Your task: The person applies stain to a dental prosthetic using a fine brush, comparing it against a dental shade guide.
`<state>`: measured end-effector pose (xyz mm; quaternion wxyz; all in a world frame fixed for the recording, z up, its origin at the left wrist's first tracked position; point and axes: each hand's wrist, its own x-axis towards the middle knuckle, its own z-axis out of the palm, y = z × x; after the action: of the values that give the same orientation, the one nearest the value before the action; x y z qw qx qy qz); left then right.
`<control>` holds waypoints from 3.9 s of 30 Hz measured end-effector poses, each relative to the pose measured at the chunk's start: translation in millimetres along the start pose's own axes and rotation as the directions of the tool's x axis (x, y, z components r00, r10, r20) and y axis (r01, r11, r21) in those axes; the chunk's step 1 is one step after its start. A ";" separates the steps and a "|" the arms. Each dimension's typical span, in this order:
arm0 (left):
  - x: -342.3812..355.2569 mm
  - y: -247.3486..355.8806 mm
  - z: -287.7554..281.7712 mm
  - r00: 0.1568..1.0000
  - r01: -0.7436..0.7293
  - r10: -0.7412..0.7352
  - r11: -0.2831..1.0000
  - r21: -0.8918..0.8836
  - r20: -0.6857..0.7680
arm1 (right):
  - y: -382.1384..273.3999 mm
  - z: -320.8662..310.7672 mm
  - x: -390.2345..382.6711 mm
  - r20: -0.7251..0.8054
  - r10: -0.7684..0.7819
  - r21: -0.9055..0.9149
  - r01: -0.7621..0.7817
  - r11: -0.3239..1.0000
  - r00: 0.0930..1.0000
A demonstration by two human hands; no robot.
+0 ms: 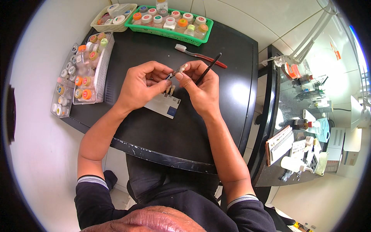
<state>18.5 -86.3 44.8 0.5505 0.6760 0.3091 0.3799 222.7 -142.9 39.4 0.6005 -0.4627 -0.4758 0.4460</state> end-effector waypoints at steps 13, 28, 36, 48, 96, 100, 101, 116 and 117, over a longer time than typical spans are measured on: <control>-0.4 -4.1 4.1 0.995 -0.002 -0.001 1.000 -0.030 -0.104 | 6.0 0.0 -0.5 -0.011 0.083 0.073 -0.082 0.994 0.997; 2.6 -3.1 1.7 0.993 0.101 -0.107 0.989 -0.109 -0.051 | 9.7 -4.4 2.0 0.030 0.146 0.331 -0.148 0.932 0.989; 3.4 -5.6 -1.3 0.991 0.120 -0.129 0.969 -0.216 -0.032 | 3.4 -0.6 1.2 0.067 0.228 0.414 -0.236 0.879 0.971; 3.7 -10.3 -3.6 0.979 0.204 -0.188 0.899 -0.388 0.081 | 2.0 0.9 0.8 0.067 0.212 0.463 -0.219 0.859 0.975; 2.7 -10.2 -4.9 0.969 0.245 -0.207 0.876 -0.415 0.134 | -1.1 -1.0 2.3 0.119 0.179 0.413 -0.213 0.886 0.977; 2.7 -10.3 -3.2 0.969 0.247 -0.211 0.877 -0.412 0.132 | -2.7 0.8 2.1 0.094 0.191 0.388 -0.213 0.897 0.977; 2.7 -10.6 -2.8 0.969 0.247 -0.211 0.877 -0.412 0.132 | -2.1 0.7 2.1 0.088 0.186 0.388 -0.206 0.898 0.979; 3.5 -12.0 -2.8 0.975 0.220 -0.193 0.893 -0.393 0.107 | 1.7 -3.6 1.3 0.094 0.175 0.379 -0.198 0.904 0.980; 3.5 -12.3 -2.8 0.975 0.222 -0.195 0.891 -0.395 0.109 | 1.7 -3.7 1.2 0.094 0.175 0.379 -0.198 0.904 0.980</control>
<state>18.0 -79.5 33.7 0.7259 0.5225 0.2762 0.3518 226.4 -141.9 37.5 0.6205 -0.3655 -0.3492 0.5996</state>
